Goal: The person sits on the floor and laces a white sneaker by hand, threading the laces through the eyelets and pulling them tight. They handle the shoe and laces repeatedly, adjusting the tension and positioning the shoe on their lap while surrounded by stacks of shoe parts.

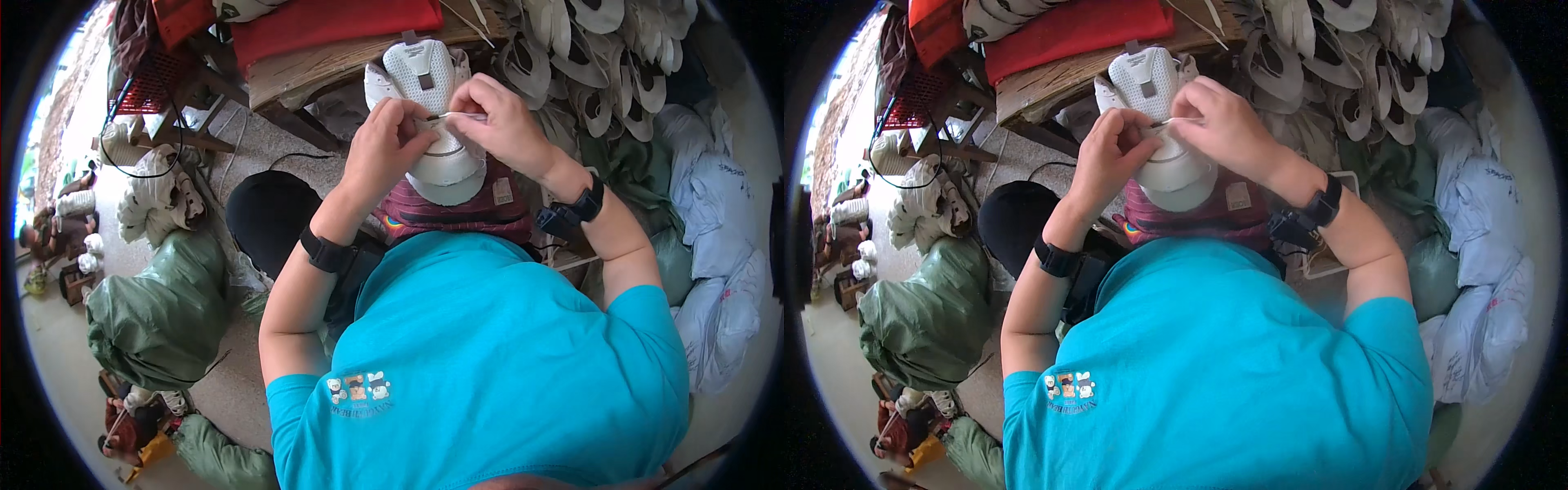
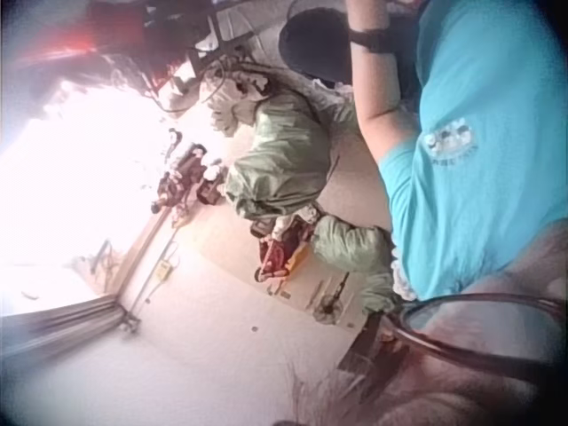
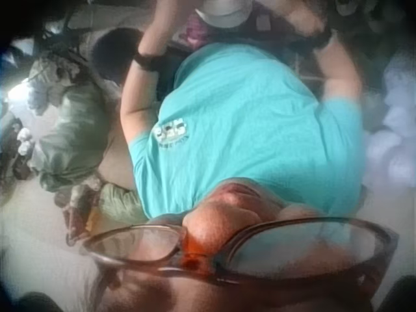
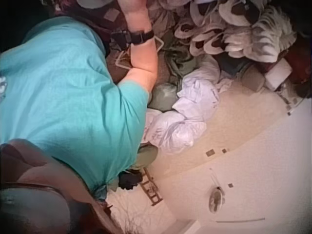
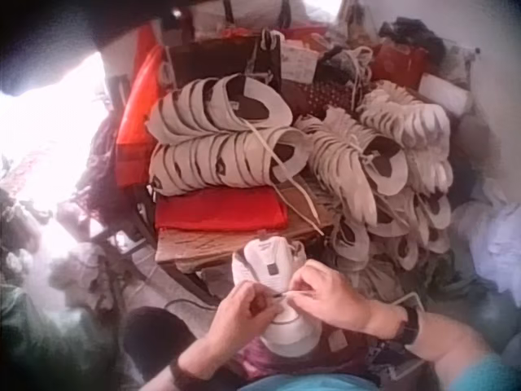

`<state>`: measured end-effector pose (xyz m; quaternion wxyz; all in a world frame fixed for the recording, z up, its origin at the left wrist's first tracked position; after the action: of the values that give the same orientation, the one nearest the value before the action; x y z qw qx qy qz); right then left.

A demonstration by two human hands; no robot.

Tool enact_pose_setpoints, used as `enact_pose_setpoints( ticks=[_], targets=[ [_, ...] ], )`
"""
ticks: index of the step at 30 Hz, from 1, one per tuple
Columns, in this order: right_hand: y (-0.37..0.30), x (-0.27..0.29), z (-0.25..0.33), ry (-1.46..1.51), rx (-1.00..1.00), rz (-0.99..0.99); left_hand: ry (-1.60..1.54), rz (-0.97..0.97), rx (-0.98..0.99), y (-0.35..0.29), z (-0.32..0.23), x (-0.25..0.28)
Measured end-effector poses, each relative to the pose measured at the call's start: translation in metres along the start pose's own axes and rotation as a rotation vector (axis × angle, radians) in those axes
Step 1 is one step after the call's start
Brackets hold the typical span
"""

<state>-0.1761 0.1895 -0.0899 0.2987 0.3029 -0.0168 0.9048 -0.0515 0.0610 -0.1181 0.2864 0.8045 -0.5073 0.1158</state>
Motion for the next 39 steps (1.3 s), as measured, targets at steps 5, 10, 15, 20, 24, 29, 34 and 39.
enact_pose_setpoints(
  ticks=[5,10,15,20,24,29,34,39],
  targets=[
    [0.000,-0.008,-0.002,-0.046,-0.057,0.030,-0.017,-0.028,-0.002,-0.002,0.001,-0.002],
    [0.005,-0.017,-0.003,0.011,-0.043,0.085,-0.036,-0.035,0.007,-0.004,0.003,-0.002],
    [0.000,-0.005,0.012,-0.110,0.026,-0.039,-0.065,-0.057,0.012,-0.005,0.005,-0.003],
    [-0.002,-0.010,0.002,-0.204,0.014,-0.029,-0.066,-0.074,0.005,-0.005,0.004,-0.004],
    [0.003,-0.020,-0.001,-0.134,0.001,0.020,-0.075,-0.059,0.009,-0.007,0.008,-0.004],
    [0.005,-0.011,0.013,-0.185,0.051,0.095,-0.071,-0.088,-0.006,-0.006,0.004,-0.002],
    [0.007,-0.014,0.008,-0.109,-0.056,0.168,0.069,-0.180,-0.185,-0.007,0.004,0.002],
    [0.003,-0.016,-0.002,0.109,-0.012,0.148,0.538,-0.140,-0.405,-0.007,-0.003,0.034]
  ],
)
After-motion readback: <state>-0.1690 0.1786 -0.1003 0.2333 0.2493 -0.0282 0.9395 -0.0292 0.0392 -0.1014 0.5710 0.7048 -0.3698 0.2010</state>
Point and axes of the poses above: each hand's wrist, its own y-axis towards the middle knuckle, its own x-axis out of the back of the hand, z = x × y, the point moved 5 cm from there along y, towards the middle knuckle, and after that the axes turned 8 degrees about -x, right-handed, at the moved point
